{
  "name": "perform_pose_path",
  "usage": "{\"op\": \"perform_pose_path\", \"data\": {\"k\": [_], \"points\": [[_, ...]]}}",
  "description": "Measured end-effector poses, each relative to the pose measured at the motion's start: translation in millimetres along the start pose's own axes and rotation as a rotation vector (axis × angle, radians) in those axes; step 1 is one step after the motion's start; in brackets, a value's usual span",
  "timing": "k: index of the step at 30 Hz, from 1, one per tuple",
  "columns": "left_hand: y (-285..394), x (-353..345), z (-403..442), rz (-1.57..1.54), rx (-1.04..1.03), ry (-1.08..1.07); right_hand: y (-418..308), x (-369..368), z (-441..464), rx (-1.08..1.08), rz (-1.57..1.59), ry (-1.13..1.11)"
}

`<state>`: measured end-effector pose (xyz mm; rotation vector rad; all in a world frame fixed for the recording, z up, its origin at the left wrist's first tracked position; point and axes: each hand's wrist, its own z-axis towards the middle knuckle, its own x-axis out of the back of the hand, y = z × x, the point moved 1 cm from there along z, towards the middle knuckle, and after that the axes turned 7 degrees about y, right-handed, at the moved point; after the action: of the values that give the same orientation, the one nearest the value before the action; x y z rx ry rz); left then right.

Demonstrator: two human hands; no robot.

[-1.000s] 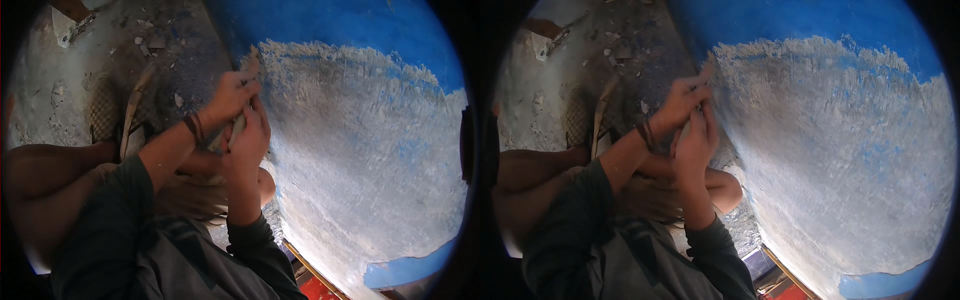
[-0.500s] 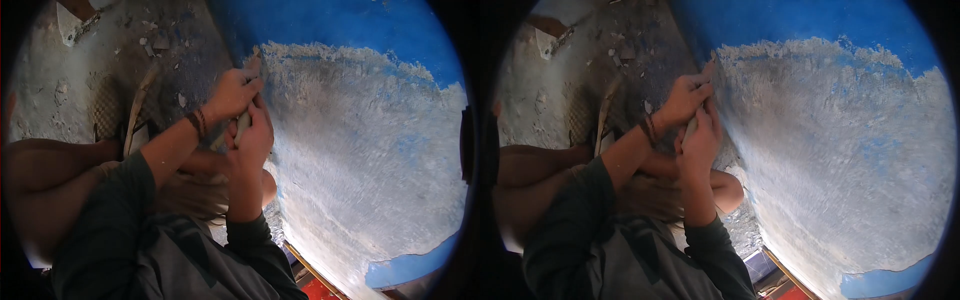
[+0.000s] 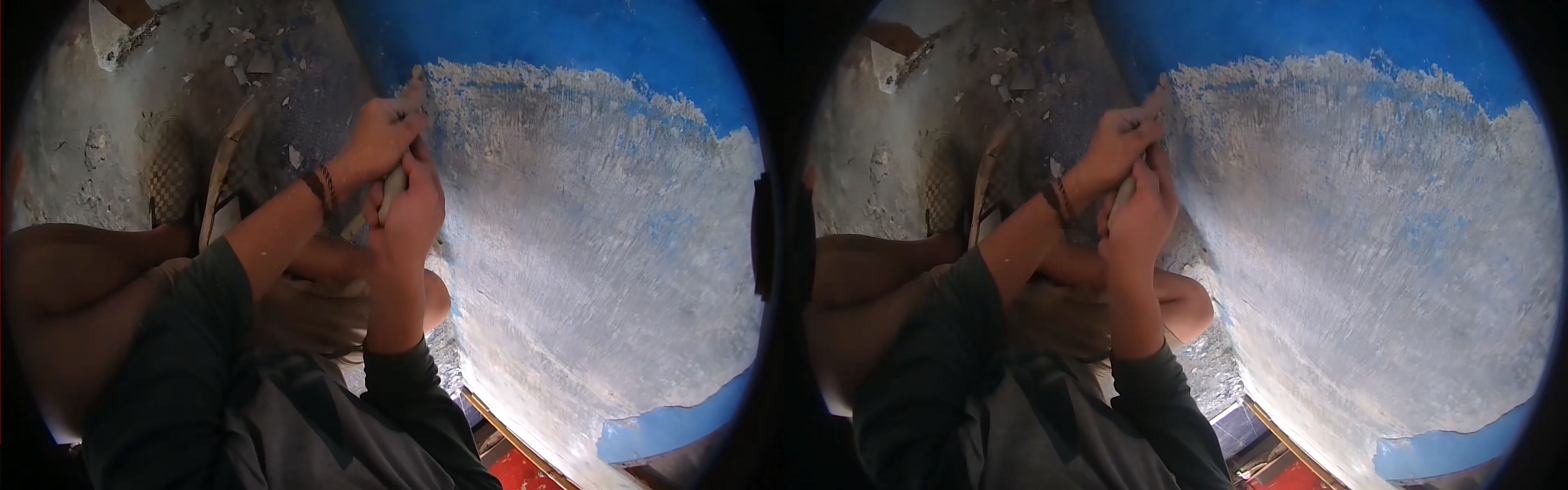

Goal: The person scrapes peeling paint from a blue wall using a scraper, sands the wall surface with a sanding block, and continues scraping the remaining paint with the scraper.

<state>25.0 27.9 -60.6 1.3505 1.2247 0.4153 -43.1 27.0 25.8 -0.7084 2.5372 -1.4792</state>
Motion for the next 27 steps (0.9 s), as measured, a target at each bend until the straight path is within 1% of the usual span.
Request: {"op": "perform_pose_path", "data": {"k": [2,3,5,6,8,9,11,12,14,15,17,18,20,21,24,26,27], "points": [[8,-6,-9,0.006,-0.14,0.004,1,5,-8,-0.057,0.09,0.089],[11,-7,-7,0.007,-0.147,0.005,-2,5,-8,-0.054,0.093,0.084],[12,-11,-8,0.099,-0.165,0.037,-6,11,-6,-0.034,0.05,-0.006],[11,-10,-6,0.097,-0.155,0.031,-5,10,-4,-0.038,0.048,0.005],[13,-2,0,0.088,-0.09,-0.012,-3,3,-1,-0.032,0.128,-0.051],[13,-3,-3,0.093,-0.1,-0.009,-3,5,-3,-0.029,0.132,-0.06],[14,-9,-9,0.135,-0.157,0.019,-3,12,-6,-0.075,0.125,-0.022],[14,-9,-5,0.136,-0.166,0.018,-4,12,-3,-0.068,0.13,-0.027],[14,-9,-2,0.238,-0.261,0.068,-6,10,1,-0.048,0.098,-0.036],[11,-7,-2,0.234,-0.251,0.064,-4,9,2,-0.052,0.094,-0.026],[15,0,2,0.09,-0.076,0.015,1,2,5,-0.017,0.08,-0.06],[16,0,-2,0.093,-0.085,0.019,2,5,2,-0.013,0.083,-0.069],[16,-6,-10,0.186,-0.222,0.02,2,12,-5,-0.075,0.168,-0.035],[15,-5,-6,0.188,-0.233,0.021,0,11,-2,-0.069,0.173,-0.042],[9,-5,0,0.223,-0.206,0.008,-3,9,1,-0.075,0.104,-0.022],[14,0,1,0.158,-0.092,0.009,3,5,6,-0.029,0.089,-0.077],[13,-3,-3,0.16,-0.102,0.011,2,9,2,-0.022,0.093,-0.085]]}}
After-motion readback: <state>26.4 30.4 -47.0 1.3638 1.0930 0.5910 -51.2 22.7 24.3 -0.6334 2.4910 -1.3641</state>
